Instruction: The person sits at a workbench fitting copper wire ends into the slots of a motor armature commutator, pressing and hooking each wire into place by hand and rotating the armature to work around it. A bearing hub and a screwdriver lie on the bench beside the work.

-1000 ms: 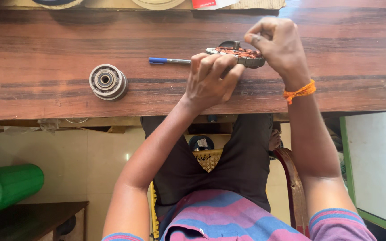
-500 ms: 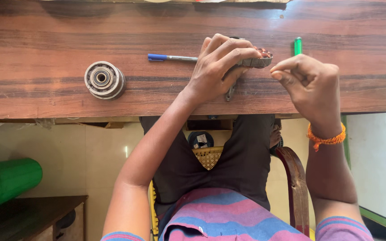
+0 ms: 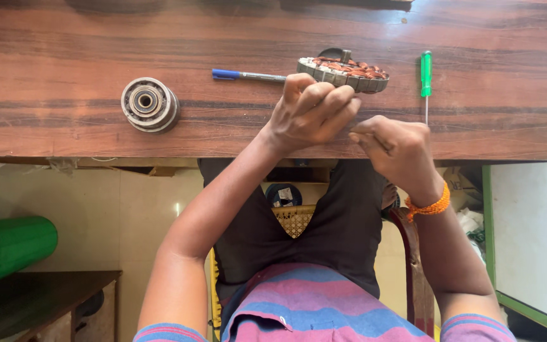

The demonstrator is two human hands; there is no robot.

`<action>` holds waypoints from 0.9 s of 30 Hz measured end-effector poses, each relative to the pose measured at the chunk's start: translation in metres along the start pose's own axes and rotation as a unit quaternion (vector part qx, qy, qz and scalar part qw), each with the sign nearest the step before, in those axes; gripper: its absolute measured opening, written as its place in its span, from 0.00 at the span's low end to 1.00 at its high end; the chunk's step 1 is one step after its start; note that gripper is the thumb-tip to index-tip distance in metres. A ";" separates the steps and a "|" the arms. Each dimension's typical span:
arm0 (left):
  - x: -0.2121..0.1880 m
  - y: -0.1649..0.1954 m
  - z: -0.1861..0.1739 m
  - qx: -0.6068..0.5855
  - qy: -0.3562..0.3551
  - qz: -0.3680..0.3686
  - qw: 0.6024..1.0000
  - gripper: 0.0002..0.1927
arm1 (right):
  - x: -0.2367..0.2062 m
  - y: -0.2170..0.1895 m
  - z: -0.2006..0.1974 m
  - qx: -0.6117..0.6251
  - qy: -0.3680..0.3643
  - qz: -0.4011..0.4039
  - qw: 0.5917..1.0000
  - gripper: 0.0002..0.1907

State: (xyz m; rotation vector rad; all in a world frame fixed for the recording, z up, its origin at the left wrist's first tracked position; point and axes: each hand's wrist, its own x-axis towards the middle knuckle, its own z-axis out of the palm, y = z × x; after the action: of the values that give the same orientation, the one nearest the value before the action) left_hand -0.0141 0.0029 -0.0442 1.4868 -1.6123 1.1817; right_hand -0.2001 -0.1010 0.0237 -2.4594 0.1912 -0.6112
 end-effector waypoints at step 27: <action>0.015 -0.006 -0.015 -0.156 -0.065 -0.133 0.977 0.10 | 0.099 0.044 -0.015 0.069 -0.052 0.082 0.993 0.03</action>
State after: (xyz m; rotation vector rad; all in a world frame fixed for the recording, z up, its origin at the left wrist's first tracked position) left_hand -0.0122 0.0107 -0.0236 1.5372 -1.5416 0.6619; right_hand -0.1194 -0.1711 0.0471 -2.3083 0.2955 -0.4107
